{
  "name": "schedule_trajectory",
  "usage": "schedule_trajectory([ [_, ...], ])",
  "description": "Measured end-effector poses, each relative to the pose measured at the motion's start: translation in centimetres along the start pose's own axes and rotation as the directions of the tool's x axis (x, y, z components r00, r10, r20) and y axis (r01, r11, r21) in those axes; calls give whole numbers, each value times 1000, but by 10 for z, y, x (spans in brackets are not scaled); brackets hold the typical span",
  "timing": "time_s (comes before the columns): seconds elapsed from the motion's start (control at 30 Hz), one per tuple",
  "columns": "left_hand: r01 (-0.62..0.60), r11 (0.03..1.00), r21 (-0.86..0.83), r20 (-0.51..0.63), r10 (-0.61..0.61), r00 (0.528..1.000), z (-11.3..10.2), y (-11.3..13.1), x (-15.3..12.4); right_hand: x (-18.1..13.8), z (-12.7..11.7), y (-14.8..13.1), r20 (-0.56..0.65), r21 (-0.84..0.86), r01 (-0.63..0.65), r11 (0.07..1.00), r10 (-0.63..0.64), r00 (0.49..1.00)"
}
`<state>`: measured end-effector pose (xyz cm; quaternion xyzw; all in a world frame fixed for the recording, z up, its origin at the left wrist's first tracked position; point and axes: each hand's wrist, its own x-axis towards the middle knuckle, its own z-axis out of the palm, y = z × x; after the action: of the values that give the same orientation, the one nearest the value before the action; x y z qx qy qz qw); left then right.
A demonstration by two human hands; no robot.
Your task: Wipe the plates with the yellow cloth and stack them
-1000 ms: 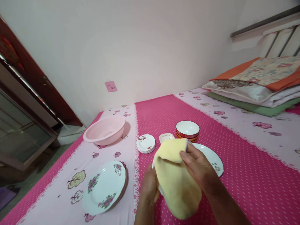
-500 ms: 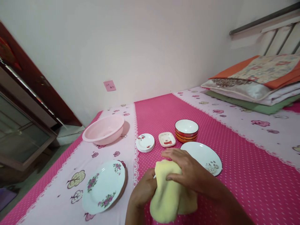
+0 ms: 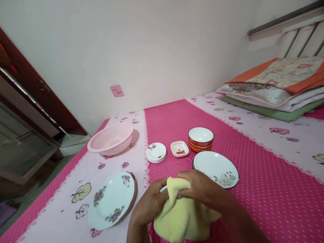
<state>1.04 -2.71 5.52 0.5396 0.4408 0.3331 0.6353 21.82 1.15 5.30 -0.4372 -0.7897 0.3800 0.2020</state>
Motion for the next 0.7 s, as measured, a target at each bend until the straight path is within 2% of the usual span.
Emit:
schedule_trajectory([
  [0.13,-19,993,-116,-31,15,999,-9,-8,0,5,-2,7,13,88,12,996,-14,1000],
  [0.23,-26,980,-196,-111,4,994,-13,-13,0,8,1,16,-4,248,53,967,-53,999],
  [0.33,-57,958,-282,-188,3,982,-17,-17,1,10,4,25,26,486,33,873,-52,998],
  [0.43,-100,928,-359,-260,3,966,-18,-17,3,13,7,30,47,643,-1,765,-38,998],
  [0.6,-198,874,-444,-361,28,932,-15,-14,8,19,9,33,-16,752,1,659,17,1000],
  [0.7,-243,845,-476,-422,24,906,-14,-15,11,24,11,34,-80,770,45,636,27,996],
])
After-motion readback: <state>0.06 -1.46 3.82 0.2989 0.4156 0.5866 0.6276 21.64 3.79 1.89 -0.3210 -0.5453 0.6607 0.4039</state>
